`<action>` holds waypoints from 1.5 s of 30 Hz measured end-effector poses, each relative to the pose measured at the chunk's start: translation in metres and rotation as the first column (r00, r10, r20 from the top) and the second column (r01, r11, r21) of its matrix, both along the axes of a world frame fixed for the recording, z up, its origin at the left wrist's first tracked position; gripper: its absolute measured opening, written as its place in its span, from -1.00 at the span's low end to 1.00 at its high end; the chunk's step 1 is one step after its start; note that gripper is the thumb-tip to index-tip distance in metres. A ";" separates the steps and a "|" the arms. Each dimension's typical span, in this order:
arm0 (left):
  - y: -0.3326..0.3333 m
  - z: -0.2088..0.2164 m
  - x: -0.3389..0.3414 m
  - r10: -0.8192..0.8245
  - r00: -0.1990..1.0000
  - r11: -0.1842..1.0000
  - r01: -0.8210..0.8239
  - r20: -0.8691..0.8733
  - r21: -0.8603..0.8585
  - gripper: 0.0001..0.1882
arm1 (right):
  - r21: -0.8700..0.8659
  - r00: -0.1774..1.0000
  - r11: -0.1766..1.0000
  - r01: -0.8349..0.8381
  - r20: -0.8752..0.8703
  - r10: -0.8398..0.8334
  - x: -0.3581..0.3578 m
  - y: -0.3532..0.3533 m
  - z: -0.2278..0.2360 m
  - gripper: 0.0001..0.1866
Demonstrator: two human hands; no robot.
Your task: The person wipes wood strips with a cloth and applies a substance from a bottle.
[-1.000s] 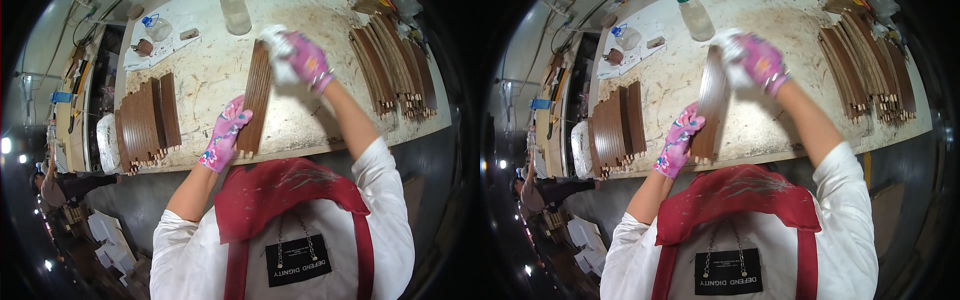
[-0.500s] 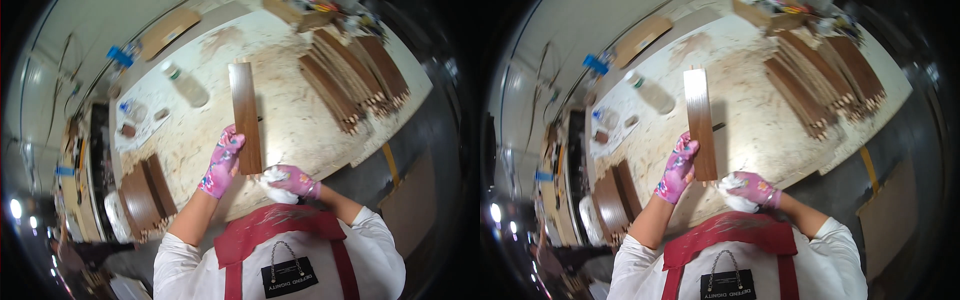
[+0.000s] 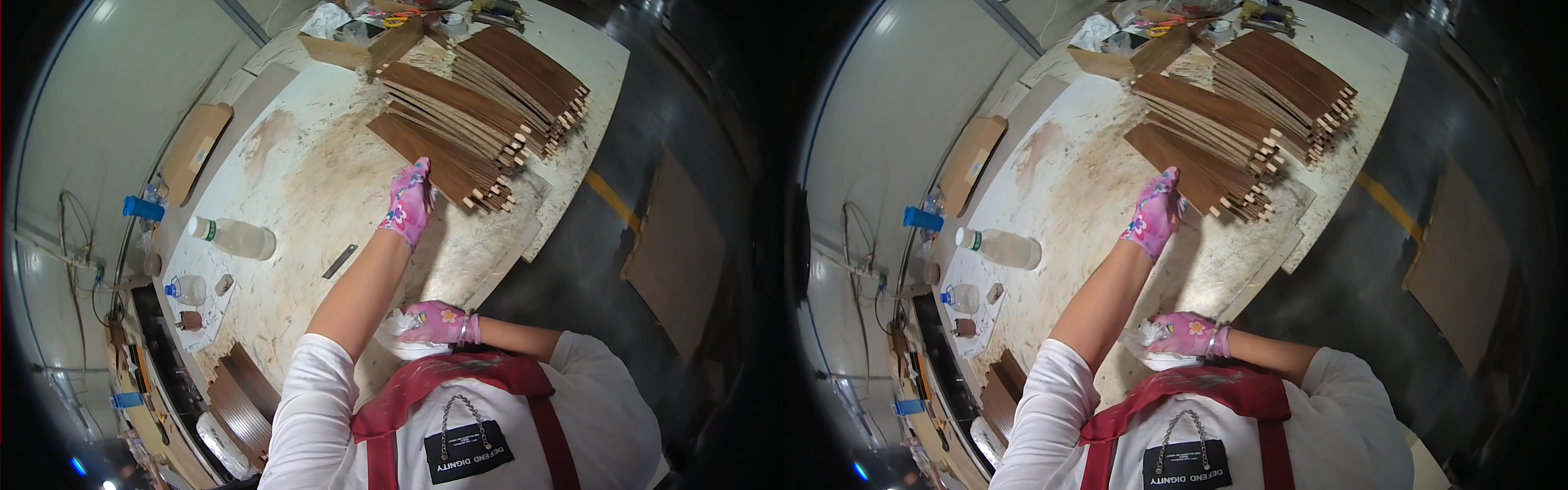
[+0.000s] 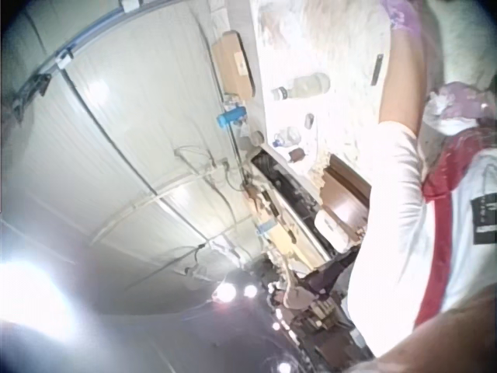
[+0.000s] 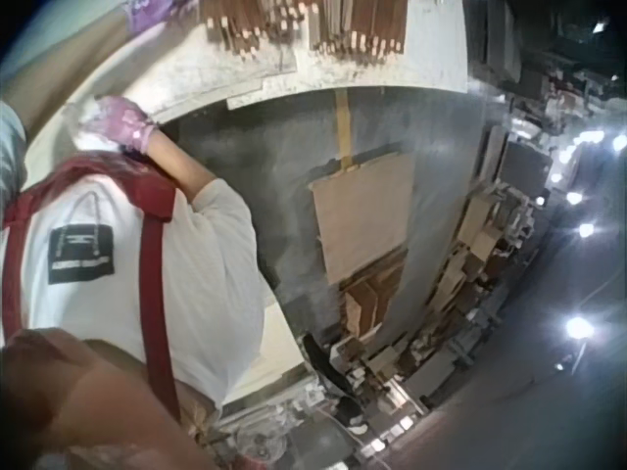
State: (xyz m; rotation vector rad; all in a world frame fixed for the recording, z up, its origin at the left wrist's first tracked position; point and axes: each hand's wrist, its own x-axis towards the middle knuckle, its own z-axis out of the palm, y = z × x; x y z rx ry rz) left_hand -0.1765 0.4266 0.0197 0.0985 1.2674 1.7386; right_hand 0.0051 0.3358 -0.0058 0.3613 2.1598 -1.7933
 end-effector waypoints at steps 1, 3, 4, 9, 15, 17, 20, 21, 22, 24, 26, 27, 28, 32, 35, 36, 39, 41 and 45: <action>0.003 -0.001 -0.001 -0.069 0.992 0.992 0.058 -0.106 -0.111 -0.86 | -0.004 1.000 1.000 0.013 0.009 -0.013 0.001 0.002 0.002 -0.25; 0.005 -0.001 -0.004 -0.166 0.972 0.985 0.154 -0.169 -0.078 -0.83 | -0.021 0.998 0.999 -0.036 -0.044 0.035 0.000 0.003 0.005 -0.31; 0.004 0.002 -0.005 -0.243 0.940 0.970 0.240 -0.241 -0.045 -0.75 | -0.023 0.999 0.999 -0.030 -0.035 0.029 0.001 0.002 0.004 -0.31; -0.039 0.019 -0.028 -0.395 0.785 0.907 0.249 -0.477 -0.340 -0.50 | -0.126 0.999 0.992 0.013 -0.045 -0.019 0.001 0.003 0.004 -0.33; -0.316 0.007 -0.084 0.047 0.831 0.921 -0.251 -0.555 -0.298 -0.46 | -0.318 0.966 0.914 0.251 0.018 -0.259 -0.007 0.000 -0.025 -0.28; -0.424 -0.009 -0.079 0.307 0.755 0.789 -0.543 -0.580 -0.288 -0.47 | -0.533 0.922 0.767 0.358 0.074 -0.380 -0.012 0.012 -0.002 -0.61; -0.495 0.015 -0.021 0.487 0.489 0.505 -0.833 -0.724 -0.223 -0.55 | -0.672 0.901 0.638 0.376 0.105 -0.420 -0.024 0.035 0.000 -0.75; -0.523 0.019 0.000 0.485 0.436 0.429 -0.874 -0.758 -0.228 -0.57 | -0.589 0.946 0.753 0.293 0.066 -0.317 -0.027 0.031 0.013 -0.66; -0.548 0.016 0.019 0.478 0.386 0.359 -0.906 -0.789 -0.226 -0.58 | -0.597 0.965 0.765 0.241 0.067 -0.252 -0.037 0.018 0.016 -0.66; -0.590 0.000 0.061 0.389 0.259 0.266 -0.950 -0.884 -0.162 -0.63 | -0.350 0.975 0.913 -0.209 0.000 0.223 -0.056 -0.007 0.018 -0.58; -0.576 -0.001 0.092 0.310 0.217 0.224 -0.963 -0.926 -0.151 -0.66 | -0.160 0.903 0.889 -0.429 -0.104 0.417 -0.077 -0.032 0.019 -0.55; -0.560 0.012 0.096 0.026 0.307 0.134 -0.944 -0.951 -0.301 -0.66 | -0.217 0.931 0.906 -0.363 -0.051 0.361 -0.089 -0.041 0.016 -0.55; -0.548 0.025 0.099 -0.250 0.411 -0.001 -0.906 -0.877 -0.424 -0.67 | -0.274 0.952 0.916 -0.293 0.004 0.305 -0.101 -0.052 0.014 -0.55; -0.533 0.019 0.107 -0.128 0.527 0.010 -0.846 -0.840 -0.532 -0.66 | -0.441 0.857 0.776 -0.451 -0.457 0.238 -0.171 -0.012 -0.072 -0.62; -0.518 -0.004 0.103 -0.438 0.483 0.054 -0.828 -0.758 -0.558 -0.45 | -0.691 0.930 0.650 0.316 0.361 -0.068 -0.198 -0.002 -0.020 -0.57; -0.513 -0.008 0.099 -0.431 0.485 0.058 -0.827 -0.761 -0.559 -0.45 | -0.707 0.959 0.663 0.248 0.276 -0.064 -0.205 0.008 -0.020 -0.58; -0.517 -0.028 0.083 -0.440 0.456 -0.023 -0.867 -0.773 -0.498 -0.21 | -0.613 0.972 0.768 0.188 0.229 -0.055 -0.200 -0.019 0.008 -0.60; -0.509 -0.011 0.077 -0.414 0.569 -0.045 -0.792 -0.710 -0.608 -0.19 | -0.469 0.990 0.876 0.115 0.121 -0.066 -0.178 -0.046 0.008 -0.63; -0.509 -0.006 0.069 -0.362 0.711 -0.076 -0.666 -0.602 -0.742 -0.16 | -0.342 0.991 0.930 -0.134 -0.048 0.126 -0.136 -0.073 -0.006 -0.52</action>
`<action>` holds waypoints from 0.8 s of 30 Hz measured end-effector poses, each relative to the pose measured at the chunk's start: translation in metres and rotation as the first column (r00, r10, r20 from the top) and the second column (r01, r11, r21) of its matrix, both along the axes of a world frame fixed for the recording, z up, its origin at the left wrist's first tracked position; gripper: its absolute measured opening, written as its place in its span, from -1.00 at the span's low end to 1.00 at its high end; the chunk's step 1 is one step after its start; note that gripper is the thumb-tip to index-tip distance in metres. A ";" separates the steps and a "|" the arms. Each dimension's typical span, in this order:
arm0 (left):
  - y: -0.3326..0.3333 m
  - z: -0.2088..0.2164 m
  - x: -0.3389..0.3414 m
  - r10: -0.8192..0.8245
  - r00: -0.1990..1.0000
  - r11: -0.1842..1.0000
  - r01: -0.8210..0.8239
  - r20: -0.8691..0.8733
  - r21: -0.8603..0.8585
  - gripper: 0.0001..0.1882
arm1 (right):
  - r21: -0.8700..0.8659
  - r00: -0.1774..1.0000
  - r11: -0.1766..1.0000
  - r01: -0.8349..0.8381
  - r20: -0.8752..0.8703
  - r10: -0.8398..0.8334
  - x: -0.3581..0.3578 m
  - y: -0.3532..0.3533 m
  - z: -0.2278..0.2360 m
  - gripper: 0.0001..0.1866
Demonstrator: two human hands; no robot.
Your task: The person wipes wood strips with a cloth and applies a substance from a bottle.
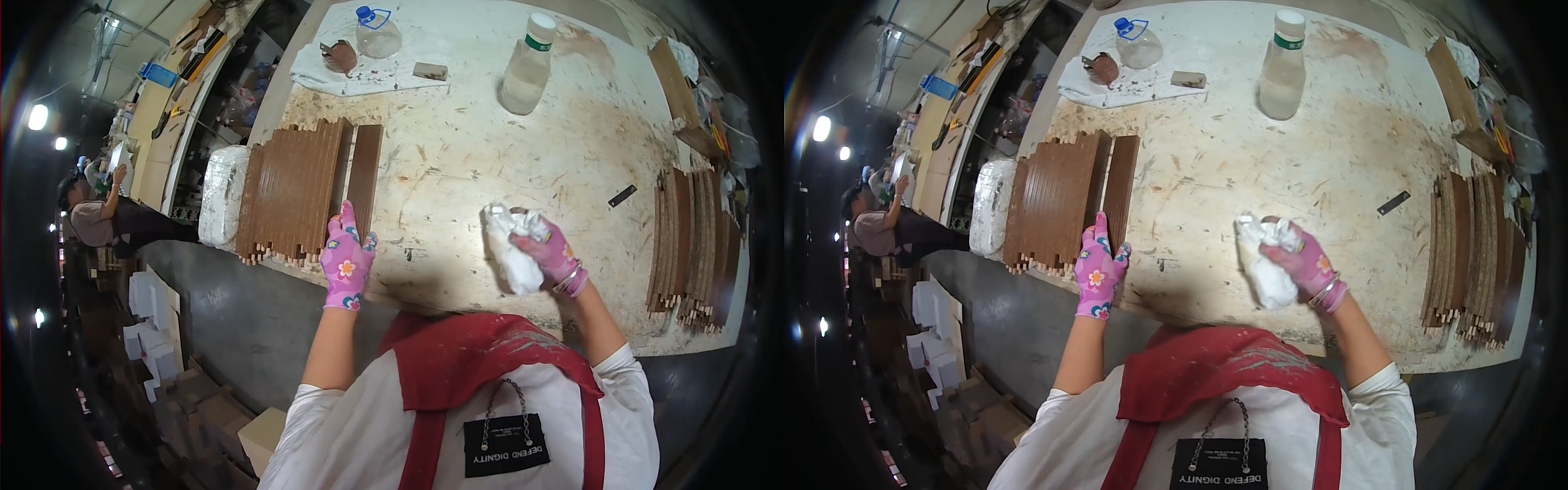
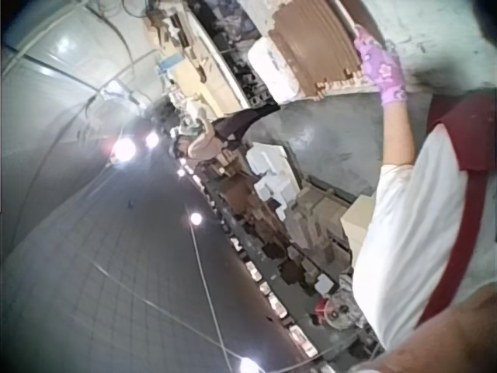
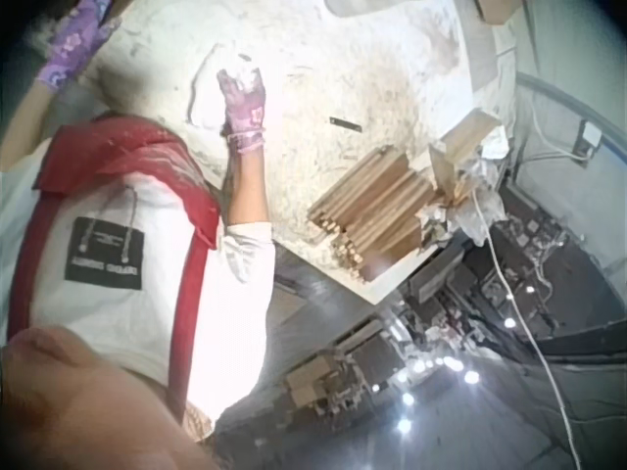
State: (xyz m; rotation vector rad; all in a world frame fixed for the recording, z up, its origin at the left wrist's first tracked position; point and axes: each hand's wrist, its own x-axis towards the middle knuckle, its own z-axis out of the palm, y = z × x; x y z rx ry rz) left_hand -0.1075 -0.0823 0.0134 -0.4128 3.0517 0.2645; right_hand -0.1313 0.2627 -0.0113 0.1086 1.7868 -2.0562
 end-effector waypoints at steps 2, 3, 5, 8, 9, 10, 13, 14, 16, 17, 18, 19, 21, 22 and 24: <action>0.005 0.001 0.001 -0.017 1.000 0.993 0.019 -0.020 0.113 -0.15 | 0.025 0.996 0.998 -0.064 -0.066 0.066 0.007 0.002 -0.009 -0.50; 0.010 -0.001 0.003 -0.017 1.000 0.992 0.018 -0.010 0.121 -0.15 | 0.033 0.996 0.997 -0.064 -0.056 0.066 0.008 0.006 -0.007 -0.50; 0.022 -0.006 0.014 -0.174 0.982 0.959 0.187 -0.078 0.212 -0.15 | 0.117 0.999 0.993 0.020 -0.052 -0.014 0.005 0.011 0.005 -0.51; 0.034 -0.004 0.023 -0.171 0.984 0.942 0.175 -0.041 0.285 -0.10 | 0.116 0.986 0.981 0.153 -0.087 -0.143 -0.005 0.030 0.003 -0.59; 0.033 -0.002 0.024 -0.162 0.986 0.928 0.163 -0.033 0.334 -0.07 | 0.156 0.981 0.974 0.166 -0.124 -0.148 -0.009 0.042 -0.003 -0.61; 0.026 0.000 0.026 -0.157 0.987 0.920 0.160 -0.038 0.359 0.00 | 0.200 0.966 0.957 0.212 -0.192 -0.174 -0.012 0.048 -0.001 -0.60; -0.008 -0.019 0.040 -0.290 0.935 0.920 0.331 -0.204 0.211 0.01 | 0.154 0.917 0.927 0.343 -0.268 -0.295 -0.026 0.064 0.006 -0.57; -0.013 -0.019 0.041 -0.312 0.939 0.917 0.338 -0.147 0.212 0.03 | 0.168 0.880 0.923 0.348 -0.398 -0.259 -0.032 0.084 -0.015 -0.57; -0.016 -0.010 0.042 -0.327 0.934 0.915 0.351 -0.143 0.200 0.00 | 0.190 0.831 0.919 0.344 -0.518 -0.204 -0.043 0.096 -0.027 -0.57; -0.018 -0.008 0.045 -0.335 0.932 0.918 0.356 -0.137 0.177 -0.02 | 0.138 0.852 0.924 0.356 -0.455 -0.260 -0.047 0.085 -0.009 -0.55; -0.020 -0.014 0.045 -0.323 0.936 0.920 0.345 -0.137 0.188 -0.02 | 0.088 0.867 0.924 0.373 -0.387 -0.313 -0.050 0.070 0.009 -0.53; -0.021 -0.022 0.044 -0.360 0.911 0.896 0.397 -0.199 0.198 -0.08 | 0.105 0.872 0.926 0.363 -0.388 -0.298 -0.049 0.051 0.027 -0.53; -0.020 -0.032 0.044 -0.391 0.882 0.867 0.449 -0.261 0.217 -0.14 | 0.639 0.670 0.585 0.499 -0.713 0.208 -0.040 0.001 0.058 -0.49; -0.019 -0.036 0.043 -0.357 0.880 0.855 0.443 -0.312 0.269 -0.21 | 0.712 0.673 0.545 0.443 -0.666 0.323 -0.034 -0.024 0.067 -0.45; -0.023 -0.046 0.044 -0.332 0.832 0.834 0.479 -0.444 0.274 -0.34 | 0.919 0.656 0.325 0.223 -0.388 0.647 -0.025 -0.100 0.089 -0.40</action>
